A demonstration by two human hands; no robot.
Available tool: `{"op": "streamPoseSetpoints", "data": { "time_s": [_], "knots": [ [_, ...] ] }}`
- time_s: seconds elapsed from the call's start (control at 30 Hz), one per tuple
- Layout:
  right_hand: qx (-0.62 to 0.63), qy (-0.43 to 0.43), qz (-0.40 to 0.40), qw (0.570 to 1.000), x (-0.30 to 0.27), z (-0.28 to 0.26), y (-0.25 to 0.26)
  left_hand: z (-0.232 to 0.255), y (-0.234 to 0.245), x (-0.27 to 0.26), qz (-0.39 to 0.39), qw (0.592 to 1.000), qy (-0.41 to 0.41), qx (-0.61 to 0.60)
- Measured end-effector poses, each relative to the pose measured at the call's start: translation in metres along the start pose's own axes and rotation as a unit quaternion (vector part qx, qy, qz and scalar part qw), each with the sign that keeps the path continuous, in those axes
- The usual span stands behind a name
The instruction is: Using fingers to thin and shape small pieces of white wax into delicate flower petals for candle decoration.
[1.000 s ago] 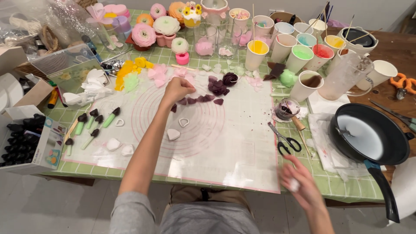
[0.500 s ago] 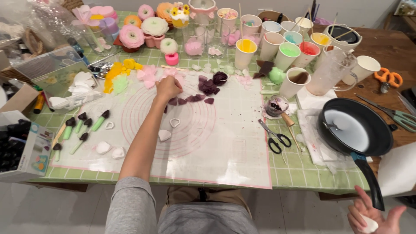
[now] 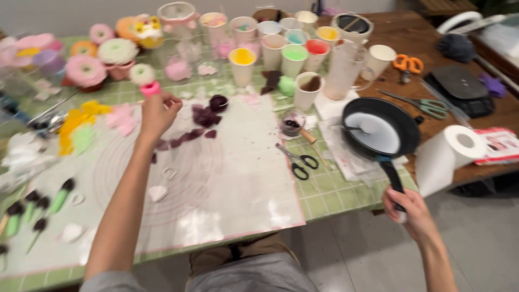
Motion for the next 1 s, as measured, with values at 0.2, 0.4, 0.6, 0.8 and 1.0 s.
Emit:
{"op": "streamPoseSetpoints", "data": {
  "time_s": [0.2, 0.4, 0.6, 0.8, 1.0],
  "knots": [
    [0.022, -0.006, 0.041, 0.999, -0.004, -0.019, -0.024, 0.072, 0.010, 0.007, -0.062, 0.998, -0.012, -0.014],
    [0.076, -0.009, 0.051, 0.996, 0.000, -0.042, -0.029, 0.123, -0.002, 0.019, -0.108, 0.993, -0.026, -0.035],
    [0.097, -0.018, 0.044, 0.994, 0.000, -0.043, -0.020, 0.210, -0.091, -0.014, -0.219, 0.940, -0.243, -0.098],
    [0.124, -0.001, 0.039, 0.991, -0.002, -0.049, -0.023, 0.306, -0.215, -0.114, -0.228, 0.827, -0.514, -0.023],
    [0.100, 0.013, 0.042, 0.994, -0.003, -0.067, -0.025, 0.326, -0.260, -0.139, -0.337, 0.811, -0.478, 0.021]
  ]
}}
Point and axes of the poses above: each hand's wrist, its own x-axis towards the middle knuckle, its own y-axis out of the back of the hand, z = x × y, the point moved 2 cm from there along x, towards the middle knuckle, and after that the axes turned 5 degrees about -z, right-handed, at the moved point
